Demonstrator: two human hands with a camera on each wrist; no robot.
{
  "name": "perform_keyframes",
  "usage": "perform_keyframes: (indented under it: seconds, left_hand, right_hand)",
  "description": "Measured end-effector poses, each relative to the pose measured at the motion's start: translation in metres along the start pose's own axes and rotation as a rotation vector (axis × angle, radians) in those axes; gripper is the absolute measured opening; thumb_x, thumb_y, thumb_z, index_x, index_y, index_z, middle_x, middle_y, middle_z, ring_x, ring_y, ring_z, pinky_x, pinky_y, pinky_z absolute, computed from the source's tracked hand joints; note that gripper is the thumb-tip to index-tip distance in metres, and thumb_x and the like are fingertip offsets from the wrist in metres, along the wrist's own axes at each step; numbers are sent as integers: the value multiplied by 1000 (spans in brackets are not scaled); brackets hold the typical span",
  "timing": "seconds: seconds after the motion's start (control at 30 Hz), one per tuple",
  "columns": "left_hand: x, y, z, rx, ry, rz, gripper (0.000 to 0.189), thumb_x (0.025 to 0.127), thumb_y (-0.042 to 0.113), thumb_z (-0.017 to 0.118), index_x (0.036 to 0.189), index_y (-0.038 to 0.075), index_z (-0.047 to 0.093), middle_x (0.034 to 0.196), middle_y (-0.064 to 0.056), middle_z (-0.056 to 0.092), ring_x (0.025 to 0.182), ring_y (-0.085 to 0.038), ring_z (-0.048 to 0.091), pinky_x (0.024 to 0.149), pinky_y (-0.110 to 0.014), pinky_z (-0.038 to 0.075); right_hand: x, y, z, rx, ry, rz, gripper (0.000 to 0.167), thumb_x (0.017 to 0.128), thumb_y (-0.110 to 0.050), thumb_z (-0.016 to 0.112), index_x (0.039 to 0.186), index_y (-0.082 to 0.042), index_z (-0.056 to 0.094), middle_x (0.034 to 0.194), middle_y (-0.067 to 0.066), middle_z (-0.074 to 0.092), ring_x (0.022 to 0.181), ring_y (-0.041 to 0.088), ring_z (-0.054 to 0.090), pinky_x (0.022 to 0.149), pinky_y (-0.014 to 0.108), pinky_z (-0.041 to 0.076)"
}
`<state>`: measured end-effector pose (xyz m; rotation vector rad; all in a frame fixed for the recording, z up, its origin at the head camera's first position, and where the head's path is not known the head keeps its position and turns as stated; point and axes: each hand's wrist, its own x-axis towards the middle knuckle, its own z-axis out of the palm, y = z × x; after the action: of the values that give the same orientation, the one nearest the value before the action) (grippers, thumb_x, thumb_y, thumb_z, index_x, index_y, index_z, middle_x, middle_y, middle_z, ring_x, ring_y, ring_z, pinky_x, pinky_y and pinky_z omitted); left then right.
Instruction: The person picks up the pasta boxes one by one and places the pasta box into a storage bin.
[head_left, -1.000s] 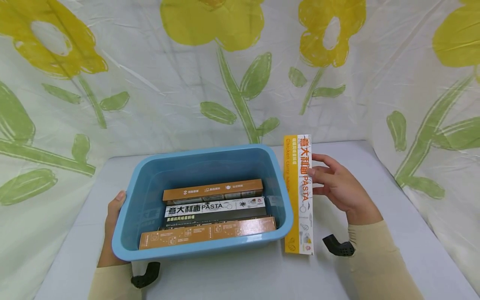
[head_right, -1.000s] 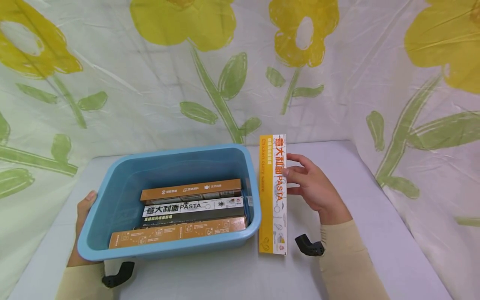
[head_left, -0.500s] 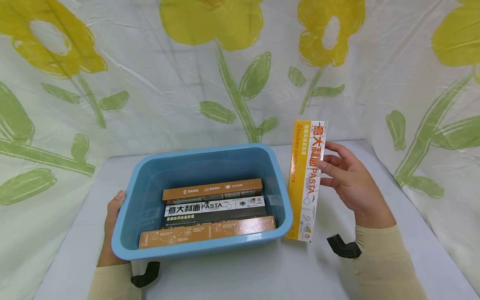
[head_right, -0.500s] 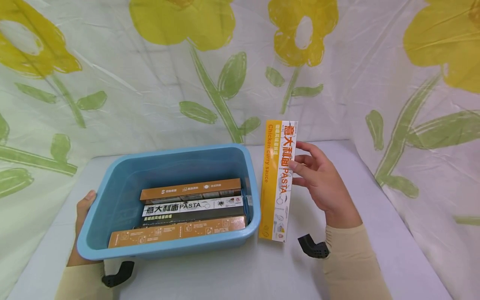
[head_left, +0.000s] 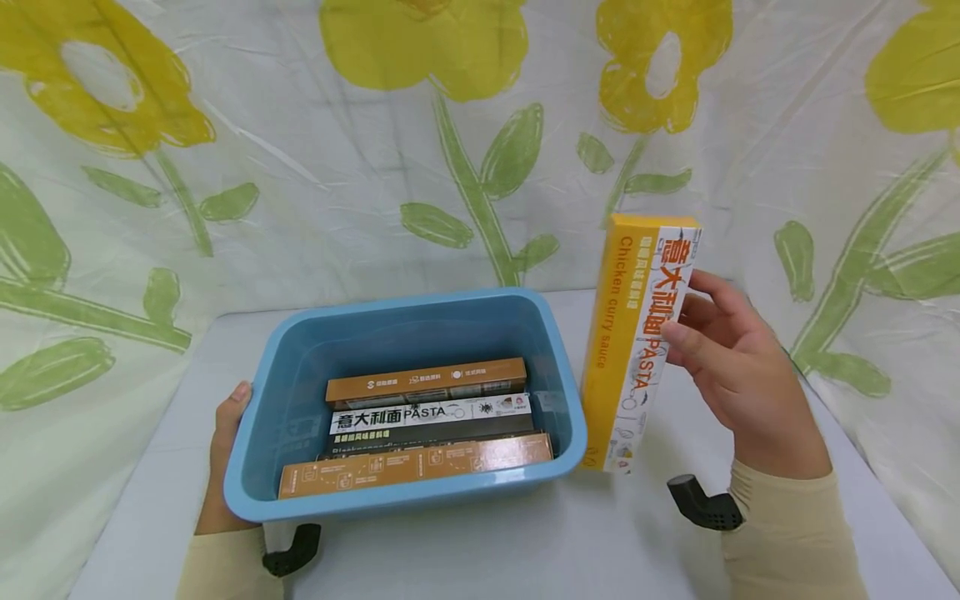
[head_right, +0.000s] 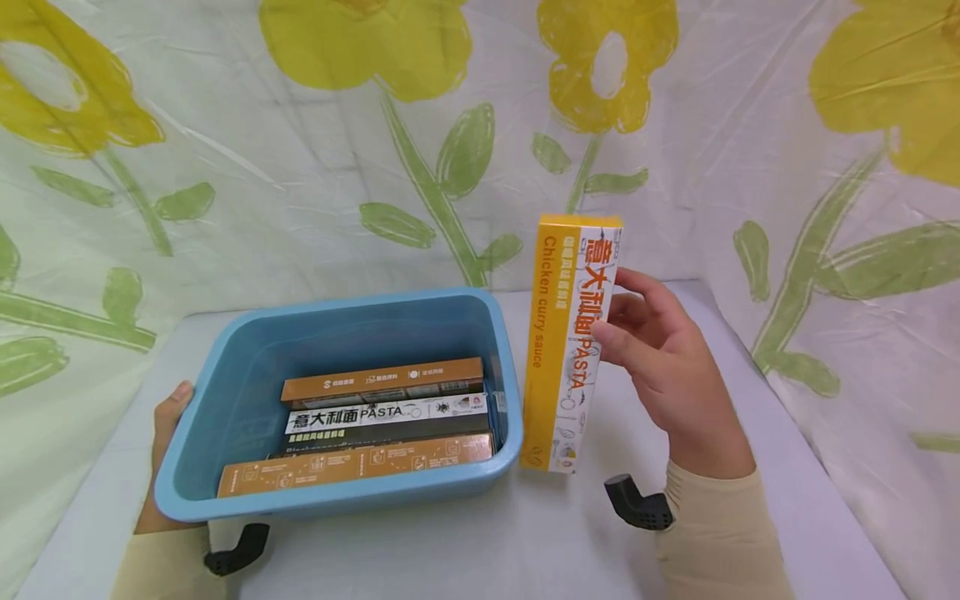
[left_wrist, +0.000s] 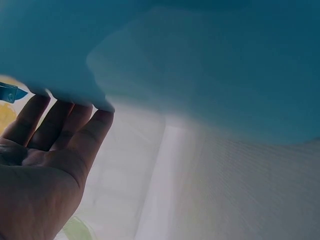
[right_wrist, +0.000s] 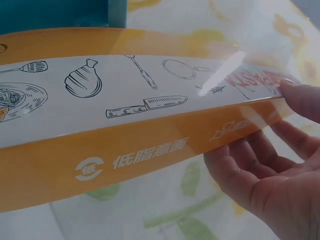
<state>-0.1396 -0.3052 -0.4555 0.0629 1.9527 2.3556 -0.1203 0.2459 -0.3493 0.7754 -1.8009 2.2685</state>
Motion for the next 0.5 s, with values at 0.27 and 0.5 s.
perform_keyframes:
  seconds: [0.27, 0.5]
  left_hand:
    - [-2, 0, 1, 4, 16, -15, 38, 111, 51, 34, 136, 48, 63, 138, 26, 62, 129, 1, 53, 109, -20, 37]
    - [-1, 0, -1, -1, 15, -5, 37, 112, 49, 34, 134, 47, 63, 136, 27, 63, 127, 2, 54, 109, -19, 36]
  right_hand:
    - [6, -29, 7, 28, -16, -80, 57, 104, 24, 46, 159, 9, 38, 135, 29, 60, 114, 37, 63, 92, 40, 57]
    - [12, -51, 17, 222, 9, -168, 58, 102, 25, 51, 156, 8, 39, 136, 31, 60, 117, 40, 61, 93, 43, 56]
